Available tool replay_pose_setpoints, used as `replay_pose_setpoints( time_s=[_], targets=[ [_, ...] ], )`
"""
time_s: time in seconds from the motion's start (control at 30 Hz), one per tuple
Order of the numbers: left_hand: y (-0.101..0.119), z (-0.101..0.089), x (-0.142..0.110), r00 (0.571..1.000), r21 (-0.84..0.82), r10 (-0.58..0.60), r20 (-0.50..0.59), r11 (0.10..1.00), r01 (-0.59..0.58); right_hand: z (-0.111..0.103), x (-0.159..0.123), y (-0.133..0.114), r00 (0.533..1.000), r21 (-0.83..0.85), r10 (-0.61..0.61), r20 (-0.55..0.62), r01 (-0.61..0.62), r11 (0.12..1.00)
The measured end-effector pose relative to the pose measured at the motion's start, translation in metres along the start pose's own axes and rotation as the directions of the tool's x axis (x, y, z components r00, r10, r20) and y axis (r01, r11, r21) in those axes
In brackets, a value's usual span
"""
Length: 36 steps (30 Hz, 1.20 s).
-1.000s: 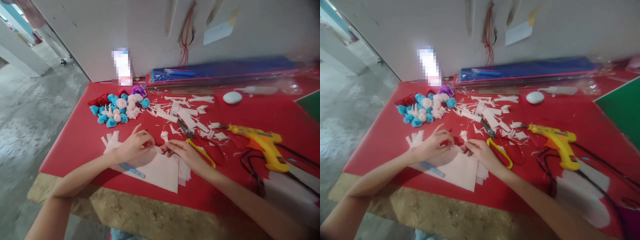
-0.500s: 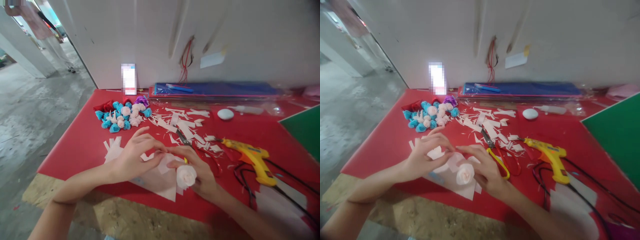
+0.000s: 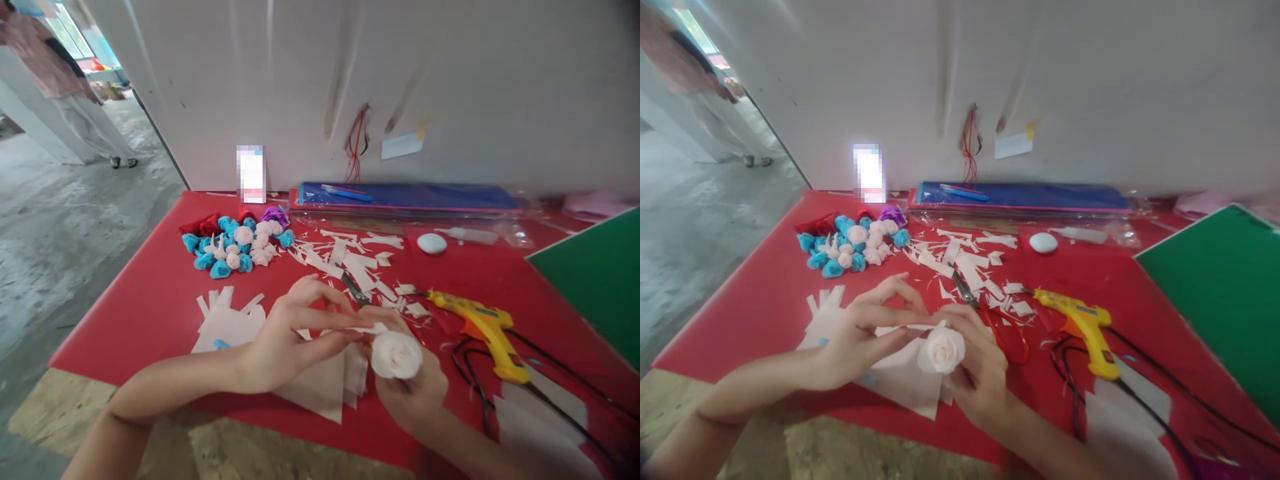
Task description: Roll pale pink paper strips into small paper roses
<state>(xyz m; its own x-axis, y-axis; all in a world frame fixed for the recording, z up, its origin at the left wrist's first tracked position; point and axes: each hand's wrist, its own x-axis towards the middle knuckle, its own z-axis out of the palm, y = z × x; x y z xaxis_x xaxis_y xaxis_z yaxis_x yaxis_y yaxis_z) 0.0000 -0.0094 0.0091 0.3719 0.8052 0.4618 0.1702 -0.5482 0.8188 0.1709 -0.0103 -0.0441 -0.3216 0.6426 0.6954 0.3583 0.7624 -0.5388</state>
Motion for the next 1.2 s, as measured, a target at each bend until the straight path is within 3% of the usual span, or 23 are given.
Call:
replay_pose_setpoints(
  time_s=[0.13, 0.33, 0.77, 1.03, 1.2],
  targets=[
    [-0.002, 0.005, -0.002, 0.999, -0.015, -0.035, -0.037, 0.999, 0.034, 0.003, 0.006, -0.002, 0.998, -0.04, -0.052, -0.026, 0.051, 0.998],
    [0.009, 0.002, 0.0, 0.996, 0.08, -0.069, 0.052, 0.995, 0.064, 0.004, 0.006, -0.004, 0.996, -0.12, -0.072, -0.049, 0.066, 0.991],
    [0.012, 0.004, -0.002, 0.997, 0.186, -0.025, 0.076, 0.983, 0.011, 0.004, 0.009, -0.002, 0.985, -0.162, -0.165, -0.046, 0.156, 0.974],
    [0.007, 0.004, -0.001, 0.999, 0.17, -0.008, 0.034, 0.986, 0.002, 0.005, 0.012, -0.002, 0.977, -0.16, -0.196, -0.088, 0.18, 0.971],
    [0.003, 0.004, 0.0, 0.999, 0.087, -0.03, 0.01, 0.996, 0.029, 0.003, 0.018, -0.009, 0.986, -0.144, -0.142, -0.086, 0.129, 0.981]
  ],
)
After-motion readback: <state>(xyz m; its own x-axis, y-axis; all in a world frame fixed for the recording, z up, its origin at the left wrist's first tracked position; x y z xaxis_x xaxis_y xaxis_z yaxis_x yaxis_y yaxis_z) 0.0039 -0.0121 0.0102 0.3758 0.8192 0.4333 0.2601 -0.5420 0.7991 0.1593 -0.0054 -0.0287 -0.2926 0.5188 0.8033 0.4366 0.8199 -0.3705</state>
